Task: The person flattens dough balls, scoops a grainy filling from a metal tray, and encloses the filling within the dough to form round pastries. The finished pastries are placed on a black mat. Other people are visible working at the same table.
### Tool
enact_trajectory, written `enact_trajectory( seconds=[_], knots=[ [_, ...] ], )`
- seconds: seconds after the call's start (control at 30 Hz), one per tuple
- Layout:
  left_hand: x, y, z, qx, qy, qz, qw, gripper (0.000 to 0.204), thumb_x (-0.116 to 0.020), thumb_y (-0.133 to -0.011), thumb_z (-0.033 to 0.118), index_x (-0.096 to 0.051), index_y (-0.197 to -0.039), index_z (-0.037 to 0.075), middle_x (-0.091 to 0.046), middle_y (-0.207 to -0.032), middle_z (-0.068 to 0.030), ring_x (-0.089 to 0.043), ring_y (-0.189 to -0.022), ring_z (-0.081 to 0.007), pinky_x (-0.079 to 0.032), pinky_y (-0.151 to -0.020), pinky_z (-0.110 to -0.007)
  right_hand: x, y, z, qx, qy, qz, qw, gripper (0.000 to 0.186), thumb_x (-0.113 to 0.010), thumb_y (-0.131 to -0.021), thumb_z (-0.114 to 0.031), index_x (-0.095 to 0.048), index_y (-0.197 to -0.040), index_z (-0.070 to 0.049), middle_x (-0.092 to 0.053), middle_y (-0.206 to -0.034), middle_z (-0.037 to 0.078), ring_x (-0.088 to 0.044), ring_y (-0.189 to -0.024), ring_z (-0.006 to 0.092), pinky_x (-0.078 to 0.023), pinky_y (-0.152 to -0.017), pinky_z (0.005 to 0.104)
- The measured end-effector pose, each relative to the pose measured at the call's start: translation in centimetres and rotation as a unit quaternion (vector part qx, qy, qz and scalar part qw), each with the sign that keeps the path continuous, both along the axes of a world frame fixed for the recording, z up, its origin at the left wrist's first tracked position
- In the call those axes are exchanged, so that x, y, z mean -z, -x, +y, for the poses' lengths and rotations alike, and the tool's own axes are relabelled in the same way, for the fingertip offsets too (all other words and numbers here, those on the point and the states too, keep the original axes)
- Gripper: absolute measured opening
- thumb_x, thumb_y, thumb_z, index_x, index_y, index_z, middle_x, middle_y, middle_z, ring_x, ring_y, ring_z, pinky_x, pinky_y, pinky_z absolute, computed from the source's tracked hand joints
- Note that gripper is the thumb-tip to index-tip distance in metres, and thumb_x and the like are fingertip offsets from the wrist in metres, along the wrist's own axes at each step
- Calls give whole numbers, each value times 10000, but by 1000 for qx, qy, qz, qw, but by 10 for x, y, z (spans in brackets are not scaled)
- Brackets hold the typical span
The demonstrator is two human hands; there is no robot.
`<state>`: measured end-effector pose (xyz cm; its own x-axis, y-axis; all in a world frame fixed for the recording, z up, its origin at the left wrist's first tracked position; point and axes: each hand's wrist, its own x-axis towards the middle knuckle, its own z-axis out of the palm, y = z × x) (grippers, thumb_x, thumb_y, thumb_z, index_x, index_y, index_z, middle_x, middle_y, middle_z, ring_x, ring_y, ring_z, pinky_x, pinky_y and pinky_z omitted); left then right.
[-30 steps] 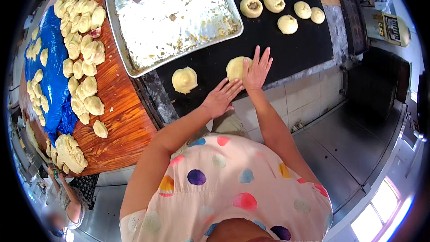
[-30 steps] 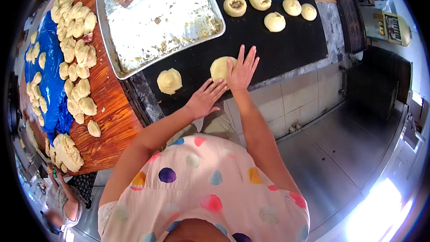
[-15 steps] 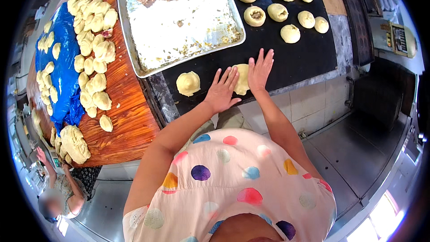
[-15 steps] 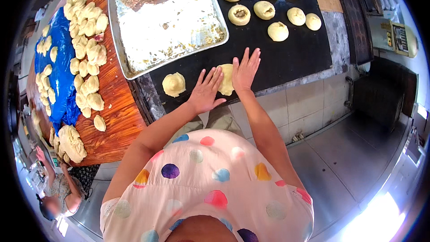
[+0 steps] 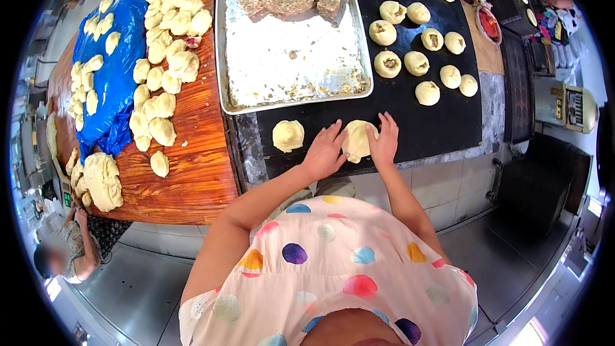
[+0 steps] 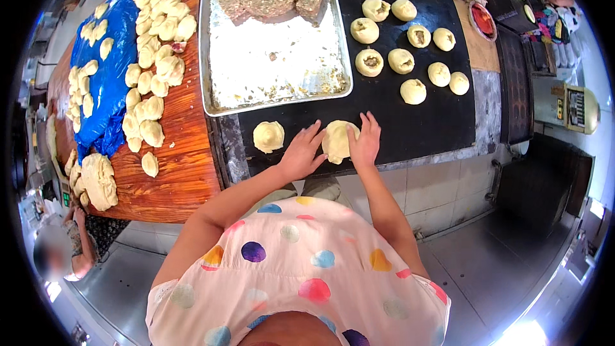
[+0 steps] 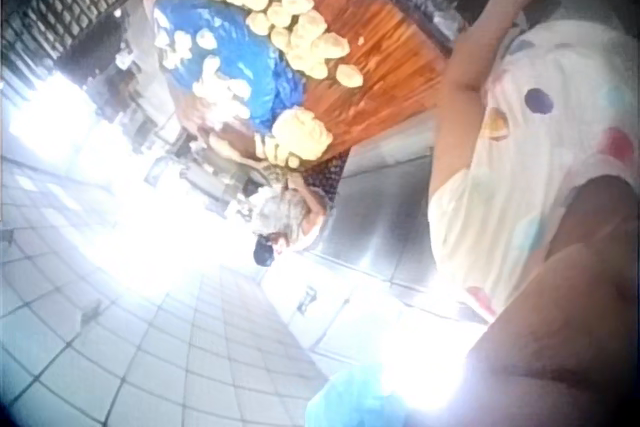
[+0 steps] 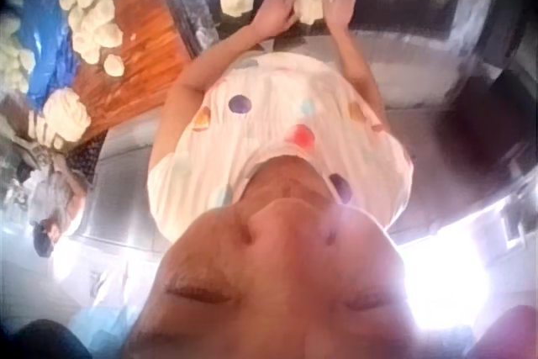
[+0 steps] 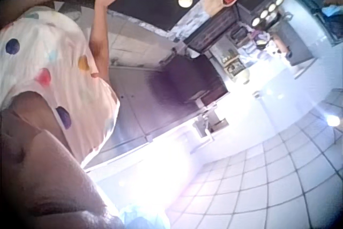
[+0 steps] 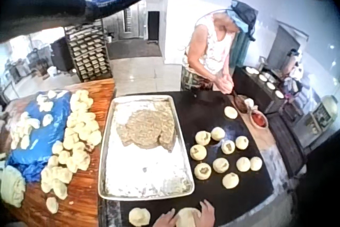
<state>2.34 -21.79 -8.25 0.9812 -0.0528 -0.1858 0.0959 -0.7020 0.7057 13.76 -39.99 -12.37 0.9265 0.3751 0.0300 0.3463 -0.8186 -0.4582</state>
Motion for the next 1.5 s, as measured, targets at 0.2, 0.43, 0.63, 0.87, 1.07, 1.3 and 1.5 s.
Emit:
enact_trajectory(
  seconds=[0.2,0.43,0.63,0.87,1.07,1.3,1.5],
  knots=[
    [-9,13,6,-95,195,74,973,335,-642,-925,239,-630,-1177,19,-639,-1190,-170,-668,-1015,-270,-524,-871,-362,-20,-20,-3,-73,80,273,956,335,-814,-721,-310,-642,-829,-43,-603,-773,91,-629,-760,287,-502,-698,391],
    [-28,25,21,-336,604,354,630,659,-605,-939,488,-449,-1376,21,-532,-1325,-109,-539,-1204,-195,-444,-1010,-363,-94,8,25,-181,7,261,948,303,-779,-742,-276,-629,-847,-35,-637,-867,126,-641,-724,332,-500,-643,413],
    [-45,3,65,-343,814,140,448,365,-604,-962,334,-566,-1202,62,-638,-1152,-109,-657,-1029,-232,-551,-908,-390,-143,-2,111,-187,-256,294,902,230,-729,-868,-177,-672,-1016,-11,-677,-1017,88,-663,-803,167,-540,-738,323],
    [-68,6,136,-441,769,84,455,465,-643,-917,209,-486,-1311,16,-578,-1274,-186,-594,-1163,-341,-507,-984,-473,9,-180,229,56,-347,147,925,725,-701,-849,-128,-333,-1450,43,-506,-1372,238,-488,-1304,301,-397,-1071,349],
    [-75,25,151,-494,778,77,381,468,-612,-921,196,-473,-1326,5,-573,-1279,-174,-573,-1191,-319,-473,-1013,-477,21,-165,299,77,-367,192,907,689,-728,-760,-12,-427,-1378,35,-527,-1354,195,-530,-1237,326,-396,-1051,361],
    [-59,4,169,-501,758,90,408,479,-642,-882,154,-483,-1314,19,-577,-1278,-162,-581,-1173,-336,-477,-1003,-498,36,-178,275,127,-486,197,842,613,-668,-786,49,-436,-1353,40,-501,-1347,183,-534,-1234,288,-412,-1069,381],
    [-58,-16,177,-508,755,100,402,447,-642,-880,112,-502,-1293,18,-589,-1263,-153,-585,-1175,-309,-486,-998,-478,10,-177,280,-21,-287,175,942,611,-773,-734,-132,-509,-1263,22,-566,-1220,185,-558,-1139,311,-446,-974,372]
  ],
)
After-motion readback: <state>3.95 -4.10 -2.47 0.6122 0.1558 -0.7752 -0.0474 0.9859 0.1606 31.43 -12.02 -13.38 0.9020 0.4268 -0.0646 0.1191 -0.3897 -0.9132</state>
